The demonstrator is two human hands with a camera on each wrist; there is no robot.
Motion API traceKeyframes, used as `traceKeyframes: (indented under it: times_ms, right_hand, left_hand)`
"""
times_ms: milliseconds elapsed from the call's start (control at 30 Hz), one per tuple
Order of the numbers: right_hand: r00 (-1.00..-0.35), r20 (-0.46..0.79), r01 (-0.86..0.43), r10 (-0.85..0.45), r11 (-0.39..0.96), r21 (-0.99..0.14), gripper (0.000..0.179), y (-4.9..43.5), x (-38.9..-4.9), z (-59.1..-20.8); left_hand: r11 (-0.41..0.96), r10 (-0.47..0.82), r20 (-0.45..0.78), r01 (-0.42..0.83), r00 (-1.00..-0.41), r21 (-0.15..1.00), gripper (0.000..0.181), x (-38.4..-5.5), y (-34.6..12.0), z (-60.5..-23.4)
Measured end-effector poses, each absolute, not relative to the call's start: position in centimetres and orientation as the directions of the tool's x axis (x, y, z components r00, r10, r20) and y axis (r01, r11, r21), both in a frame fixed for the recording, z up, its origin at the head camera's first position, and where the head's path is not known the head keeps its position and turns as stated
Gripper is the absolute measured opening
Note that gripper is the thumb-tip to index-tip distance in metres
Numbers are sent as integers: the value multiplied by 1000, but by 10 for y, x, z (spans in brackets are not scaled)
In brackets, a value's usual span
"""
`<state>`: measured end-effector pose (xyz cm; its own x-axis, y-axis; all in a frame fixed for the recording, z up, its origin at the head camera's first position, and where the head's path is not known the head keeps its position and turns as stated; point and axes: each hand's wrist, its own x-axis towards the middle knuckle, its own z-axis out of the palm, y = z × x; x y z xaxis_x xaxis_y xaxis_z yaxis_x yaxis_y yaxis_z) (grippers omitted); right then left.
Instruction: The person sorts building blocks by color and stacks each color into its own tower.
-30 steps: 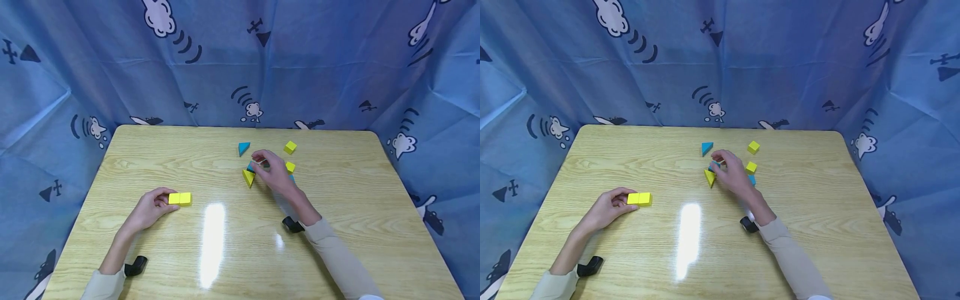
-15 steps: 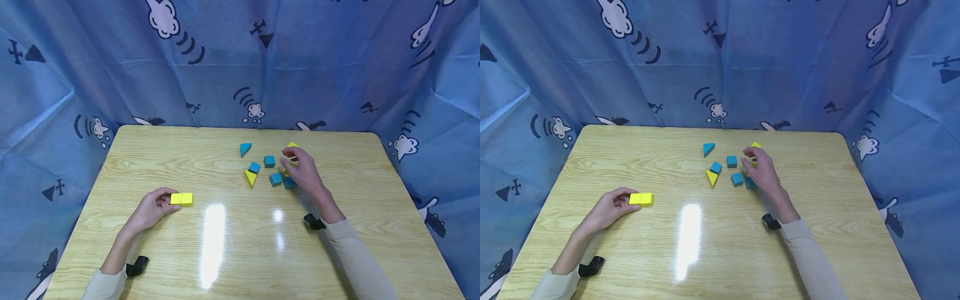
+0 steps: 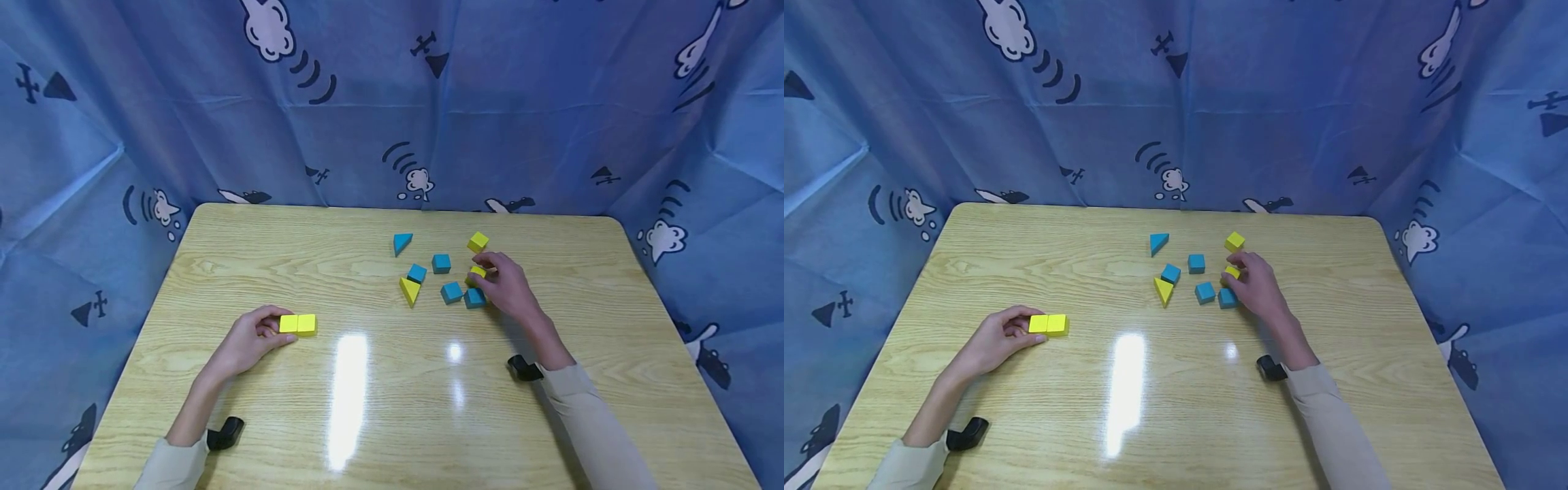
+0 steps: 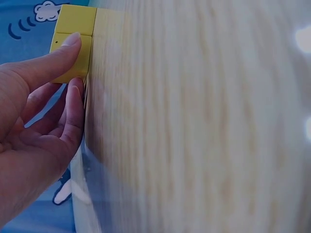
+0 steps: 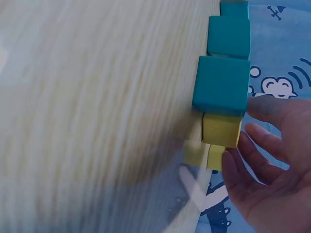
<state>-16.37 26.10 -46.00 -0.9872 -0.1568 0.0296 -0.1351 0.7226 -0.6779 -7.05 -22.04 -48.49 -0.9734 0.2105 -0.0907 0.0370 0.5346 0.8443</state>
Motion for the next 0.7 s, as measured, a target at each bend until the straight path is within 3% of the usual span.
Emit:
traceKeyframes:
  times_ms: [700]
  right_hand:
    - [-981,-18,-137,-192,764,-630,40,265,-166,-467]
  left_hand:
    - [523,214,-81,44,-973,851,40,-70,-222,-486]
